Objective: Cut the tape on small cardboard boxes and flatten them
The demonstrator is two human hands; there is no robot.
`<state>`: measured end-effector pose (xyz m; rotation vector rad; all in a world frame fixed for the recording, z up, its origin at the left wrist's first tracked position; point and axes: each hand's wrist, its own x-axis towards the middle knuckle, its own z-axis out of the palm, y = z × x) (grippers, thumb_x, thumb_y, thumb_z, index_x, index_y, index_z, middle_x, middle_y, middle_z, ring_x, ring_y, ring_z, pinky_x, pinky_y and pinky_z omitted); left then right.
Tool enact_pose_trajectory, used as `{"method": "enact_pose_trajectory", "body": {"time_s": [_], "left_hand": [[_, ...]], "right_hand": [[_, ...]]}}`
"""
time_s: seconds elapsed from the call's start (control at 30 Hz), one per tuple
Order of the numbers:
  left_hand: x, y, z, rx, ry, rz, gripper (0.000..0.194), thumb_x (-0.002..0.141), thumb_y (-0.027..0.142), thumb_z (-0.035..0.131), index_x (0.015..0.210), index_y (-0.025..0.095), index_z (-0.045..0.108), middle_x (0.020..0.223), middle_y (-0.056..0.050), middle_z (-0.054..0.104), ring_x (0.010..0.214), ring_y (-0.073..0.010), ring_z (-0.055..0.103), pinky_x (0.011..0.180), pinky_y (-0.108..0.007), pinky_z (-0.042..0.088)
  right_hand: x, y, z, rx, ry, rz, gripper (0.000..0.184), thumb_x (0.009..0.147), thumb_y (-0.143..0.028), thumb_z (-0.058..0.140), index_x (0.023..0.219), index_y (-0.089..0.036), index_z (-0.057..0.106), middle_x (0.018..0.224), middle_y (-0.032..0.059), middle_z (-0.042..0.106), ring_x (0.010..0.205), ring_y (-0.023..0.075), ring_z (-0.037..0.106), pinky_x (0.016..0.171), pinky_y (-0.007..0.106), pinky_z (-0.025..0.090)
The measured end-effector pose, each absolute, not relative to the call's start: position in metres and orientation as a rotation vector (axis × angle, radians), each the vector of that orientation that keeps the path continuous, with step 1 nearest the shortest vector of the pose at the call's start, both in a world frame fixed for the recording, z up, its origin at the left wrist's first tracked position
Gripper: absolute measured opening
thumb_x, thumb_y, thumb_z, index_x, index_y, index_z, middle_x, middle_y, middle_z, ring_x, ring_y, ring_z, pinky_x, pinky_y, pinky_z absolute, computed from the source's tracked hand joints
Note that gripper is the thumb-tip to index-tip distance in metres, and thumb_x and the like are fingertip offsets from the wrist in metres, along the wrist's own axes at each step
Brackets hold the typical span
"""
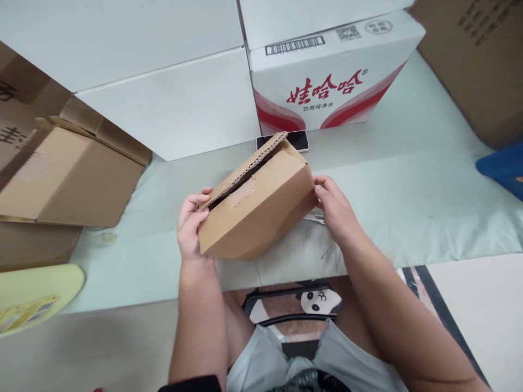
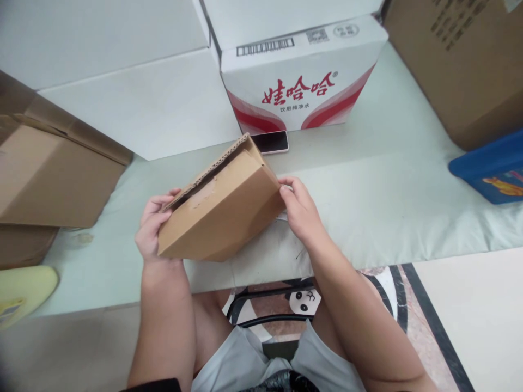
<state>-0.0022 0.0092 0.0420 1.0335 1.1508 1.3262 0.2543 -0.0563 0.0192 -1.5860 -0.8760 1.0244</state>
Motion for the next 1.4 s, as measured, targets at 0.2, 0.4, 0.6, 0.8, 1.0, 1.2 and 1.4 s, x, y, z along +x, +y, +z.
{"method": "enact_pose_trajectory", "body": {"time_s": [0.2,0.4,0.6,0.8,1.0,1.2,1.4], "left_hand": [[-0.0042,0.0092,0.0404,1.037,1.147,1.308,0.018,0.063,0.025,0.068,0.08,0.023,0.063,0.114,-0.005,0.066,0.106,-0.0266,0.065,0.097,-0.041,0.051],[-0.0032,0.0094,0.0409,1.041,1.15,1.31,0.017,0.063,0.025,0.067,0.079,0.023,0.063,0.113,-0.004,0.067,0.104,-0.0263,0.065,0.094,-0.04,0.052],[-0.0016,0.0095,0.0406,1.014,1.153,1.332,0.017,0.062,0.025,0.068,0.078,0.024,0.064,0.112,-0.004,0.068,0.104,-0.026,0.065,0.093,-0.04,0.053],[-0.0022,0.0091,0.0406,1.019,1.14,1.314,0.017,0.064,0.026,0.068,0.079,0.024,0.063,0.115,-0.004,0.066,0.108,-0.0281,0.064,0.095,-0.042,0.052],[0.0009,0.009,0.043,0.982,1.157,1.336,0.017,0.06,0.025,0.069,0.076,0.023,0.063,0.111,-0.004,0.069,0.101,-0.0252,0.065,0.088,-0.037,0.053],[0.0033,0.0093,0.0449,0.961,1.166,1.35,0.017,0.057,0.024,0.068,0.074,0.023,0.063,0.108,-0.004,0.07,0.095,-0.0229,0.066,0.079,-0.033,0.054],[0.0038,0.0085,0.0445,0.937,1.161,1.362,0.018,0.057,0.023,0.068,0.074,0.022,0.064,0.108,-0.005,0.069,0.095,-0.0231,0.065,0.079,-0.033,0.053]], "right_hand": [[0.2542,-0.0563,0.0137,-1.54,-0.886,1.047,0.028,0.09,-0.046,0.047,0.109,-0.029,0.06,0.125,0.0035,0.064,0.12,0.0265,0.055,0.107,0.051,0.042],[0.254,-0.057,0.0153,-1.528,-0.877,1.064,0.027,0.09,-0.045,0.048,0.109,-0.029,0.059,0.127,0.0037,0.064,0.12,0.0269,0.055,0.108,0.052,0.042],[0.2537,-0.0568,0.0192,-1.533,-0.859,1.08,0.027,0.089,-0.044,0.049,0.108,-0.028,0.059,0.126,0.0037,0.064,0.116,0.0267,0.057,0.11,0.053,0.039],[0.2534,-0.0565,0.0196,-1.515,-0.86,1.084,0.026,0.089,-0.043,0.049,0.107,-0.028,0.059,0.125,0.0042,0.065,0.12,0.0265,0.056,0.112,0.051,0.039],[0.2533,-0.0574,0.0212,-1.536,-0.867,1.079,0.027,0.089,-0.043,0.048,0.108,-0.027,0.059,0.126,0.0044,0.064,0.122,0.0268,0.055,0.113,0.051,0.037],[0.2534,-0.0572,0.0215,-1.533,-0.862,1.084,0.027,0.089,-0.043,0.048,0.109,-0.027,0.058,0.127,0.0045,0.063,0.119,0.0263,0.056,0.112,0.051,0.037],[0.2532,-0.0573,0.0198,-1.539,-0.871,1.077,0.028,0.089,-0.044,0.048,0.109,-0.027,0.058,0.127,0.0049,0.063,0.119,0.0267,0.056,0.112,0.052,0.037]]}}
